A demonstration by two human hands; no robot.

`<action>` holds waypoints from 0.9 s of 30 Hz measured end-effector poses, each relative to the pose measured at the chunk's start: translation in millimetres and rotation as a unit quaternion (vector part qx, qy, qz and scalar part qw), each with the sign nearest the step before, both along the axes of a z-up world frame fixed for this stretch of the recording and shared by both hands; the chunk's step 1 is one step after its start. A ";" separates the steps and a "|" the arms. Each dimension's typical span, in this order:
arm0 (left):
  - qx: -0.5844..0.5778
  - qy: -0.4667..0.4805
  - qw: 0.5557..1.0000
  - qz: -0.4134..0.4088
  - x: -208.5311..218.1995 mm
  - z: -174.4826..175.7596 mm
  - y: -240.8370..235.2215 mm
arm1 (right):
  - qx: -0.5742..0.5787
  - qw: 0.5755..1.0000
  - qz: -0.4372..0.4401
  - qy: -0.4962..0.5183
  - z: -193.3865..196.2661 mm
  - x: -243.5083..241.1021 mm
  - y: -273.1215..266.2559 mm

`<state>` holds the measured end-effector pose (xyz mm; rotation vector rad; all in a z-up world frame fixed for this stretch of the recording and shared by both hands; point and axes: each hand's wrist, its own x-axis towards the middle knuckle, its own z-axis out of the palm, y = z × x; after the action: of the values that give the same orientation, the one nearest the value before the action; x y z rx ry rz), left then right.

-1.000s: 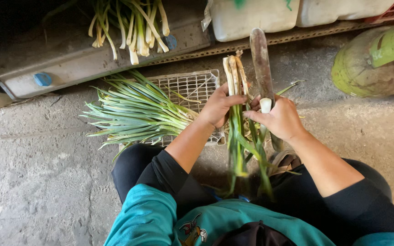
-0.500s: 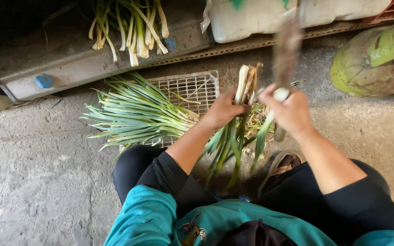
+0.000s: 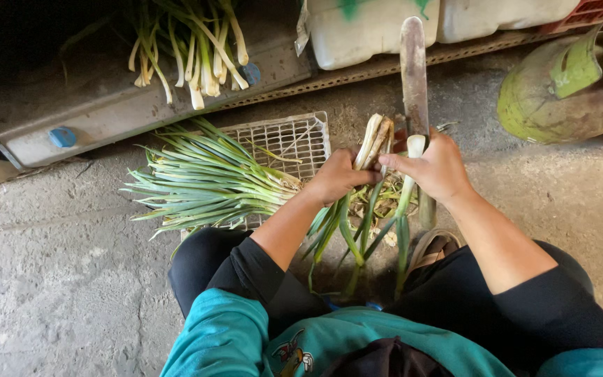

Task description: The person sits on the floor and uses a large knife to trim the roots and outer layers of green onions. They handle the onions one at a time, cutting off unwanted parts and placing the trimmed onions on a nearby shelf.

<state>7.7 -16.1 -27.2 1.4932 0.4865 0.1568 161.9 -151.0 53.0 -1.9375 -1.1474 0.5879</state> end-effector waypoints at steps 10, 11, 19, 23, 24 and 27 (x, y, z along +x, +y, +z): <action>0.318 0.266 0.910 -0.002 -1.9 20.1 16.7 | -0.182 0.977 -0.111 -0.026 5.9 26.9 3.7; 0.327 0.310 0.893 -0.007 -2.6 21.9 19.1 | -0.188 0.973 -0.133 -0.012 5.3 29.7 2.0; 0.066 0.118 0.991 0.022 -3.6 24.7 12.4 | 0.044 0.969 -0.104 0.218 -26.7 49.9 -1.0; -0.002 0.081 0.997 0.001 -0.1 10.4 -5.8 | 0.073 0.964 -0.096 0.237 -40.0 35.8 0.7; -0.046 0.024 0.999 0.005 0.3 8.2 -5.9 | 0.074 0.968 -0.099 0.218 -39.1 33.3 -0.1; -0.136 -0.084 0.987 0.026 0.7 4.3 -3.9 | 0.074 0.974 -0.112 0.180 -32.9 27.4 -0.1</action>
<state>8.4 -20.1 -22.9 1.1887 0.3950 0.2451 189.3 -151.1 20.0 -1.7162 -0.7128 0.6760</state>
